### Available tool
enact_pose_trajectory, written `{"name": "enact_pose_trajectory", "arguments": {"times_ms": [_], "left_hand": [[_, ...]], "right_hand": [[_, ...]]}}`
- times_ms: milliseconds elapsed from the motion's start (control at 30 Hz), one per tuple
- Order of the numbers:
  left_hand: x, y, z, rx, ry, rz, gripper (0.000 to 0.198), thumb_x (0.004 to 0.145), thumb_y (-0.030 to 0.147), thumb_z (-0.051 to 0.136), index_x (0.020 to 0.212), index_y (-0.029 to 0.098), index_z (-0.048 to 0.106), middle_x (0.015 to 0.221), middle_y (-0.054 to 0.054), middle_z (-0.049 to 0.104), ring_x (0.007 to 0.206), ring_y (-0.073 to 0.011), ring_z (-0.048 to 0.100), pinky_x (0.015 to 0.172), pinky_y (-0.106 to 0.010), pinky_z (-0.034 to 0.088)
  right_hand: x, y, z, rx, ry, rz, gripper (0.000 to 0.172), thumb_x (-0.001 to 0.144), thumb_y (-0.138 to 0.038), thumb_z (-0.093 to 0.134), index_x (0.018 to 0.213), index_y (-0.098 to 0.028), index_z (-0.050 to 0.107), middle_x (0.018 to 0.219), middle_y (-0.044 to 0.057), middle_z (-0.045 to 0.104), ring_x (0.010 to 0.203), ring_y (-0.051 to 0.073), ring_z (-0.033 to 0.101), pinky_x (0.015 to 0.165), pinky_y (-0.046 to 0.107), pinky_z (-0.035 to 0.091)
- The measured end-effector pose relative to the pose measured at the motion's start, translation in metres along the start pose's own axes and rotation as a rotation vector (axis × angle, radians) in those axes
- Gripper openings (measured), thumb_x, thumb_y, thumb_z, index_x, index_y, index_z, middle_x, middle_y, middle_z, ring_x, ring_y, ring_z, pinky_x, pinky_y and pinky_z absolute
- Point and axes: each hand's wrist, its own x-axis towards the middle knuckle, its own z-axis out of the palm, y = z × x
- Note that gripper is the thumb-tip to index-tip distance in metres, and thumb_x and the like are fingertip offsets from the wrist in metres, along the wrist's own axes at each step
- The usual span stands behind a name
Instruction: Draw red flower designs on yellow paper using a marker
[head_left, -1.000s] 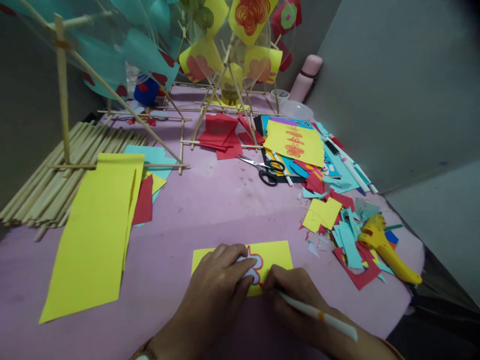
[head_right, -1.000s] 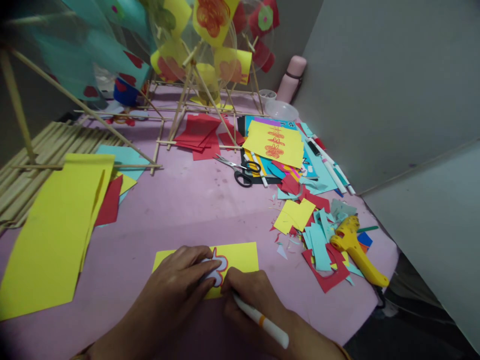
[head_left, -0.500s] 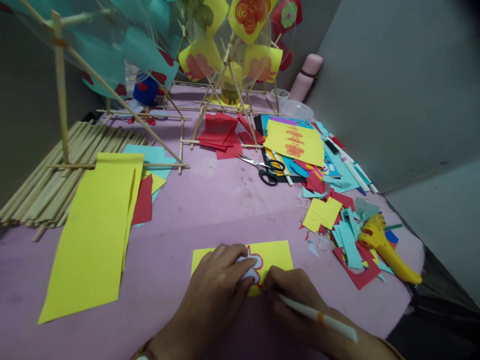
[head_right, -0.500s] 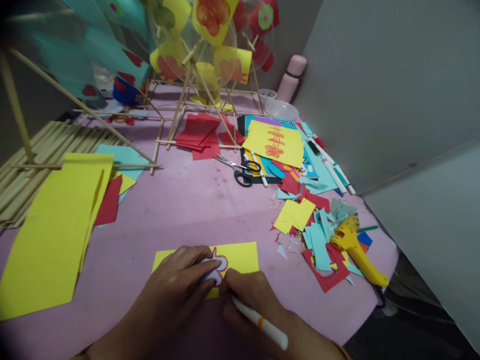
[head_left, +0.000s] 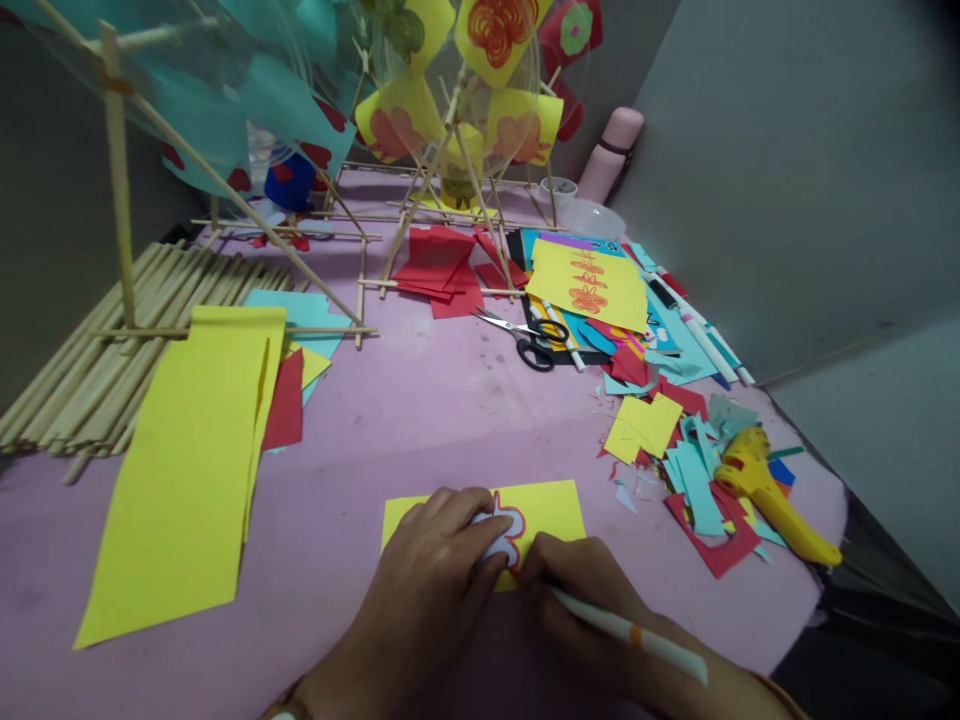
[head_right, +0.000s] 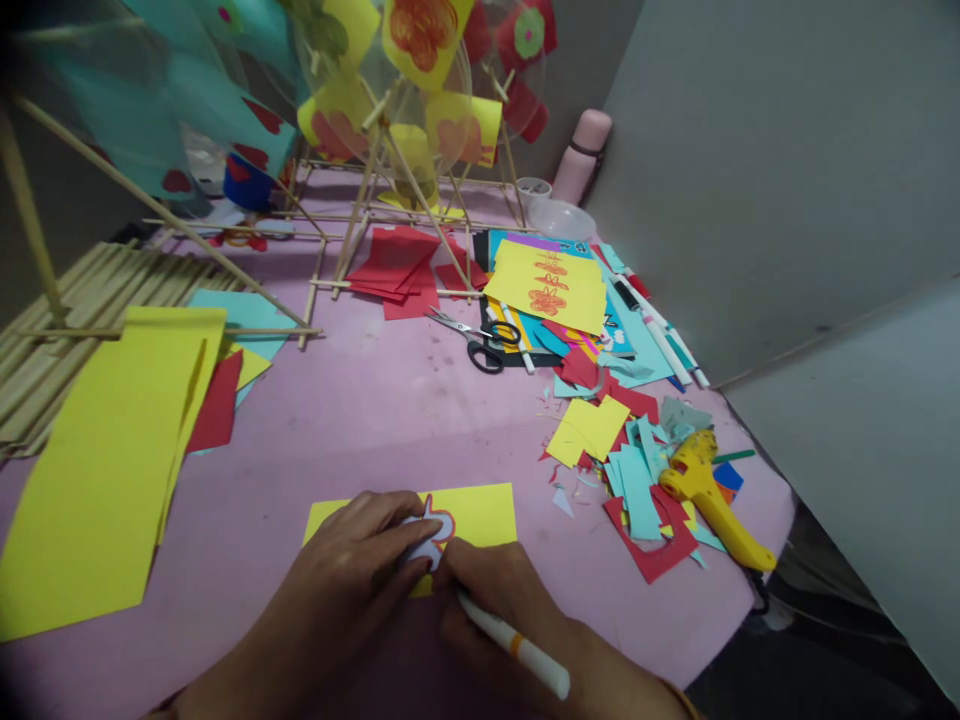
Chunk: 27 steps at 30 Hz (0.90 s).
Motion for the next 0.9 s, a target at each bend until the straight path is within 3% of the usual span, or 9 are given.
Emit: {"name": "enact_pose_trajectory", "arguments": {"times_ms": [700,900], "left_hand": [[0.0018,0.0026,-0.0012,0.020,-0.002,-0.010,0.020,0.090,0.019,0.049,0.105,0.025,0.060,0.100,-0.004,0.061,0.087,-0.0221,0.054,0.070,-0.036,0.044],[0.0021,0.0032,-0.0018,0.034,-0.002,-0.001,0.020,0.090,0.020,0.047,0.104,0.025,0.061,0.099,-0.004,0.061,0.086,-0.0209,0.054,0.070,-0.034,0.044]], "right_hand": [[0.0023,0.0010,0.0044,0.093,0.046,-0.036,0.011,0.066,-0.011,0.040,0.064,-0.022,0.042,0.051,-0.007,0.043,0.042,0.008,0.038,0.043,0.018,0.029],[0.0031,-0.0018,0.0037,0.041,0.048,-0.025,0.011,0.068,-0.012,0.039,0.064,-0.022,0.043,0.051,-0.006,0.046,0.042,0.009,0.042,0.044,0.019,0.031]]}}
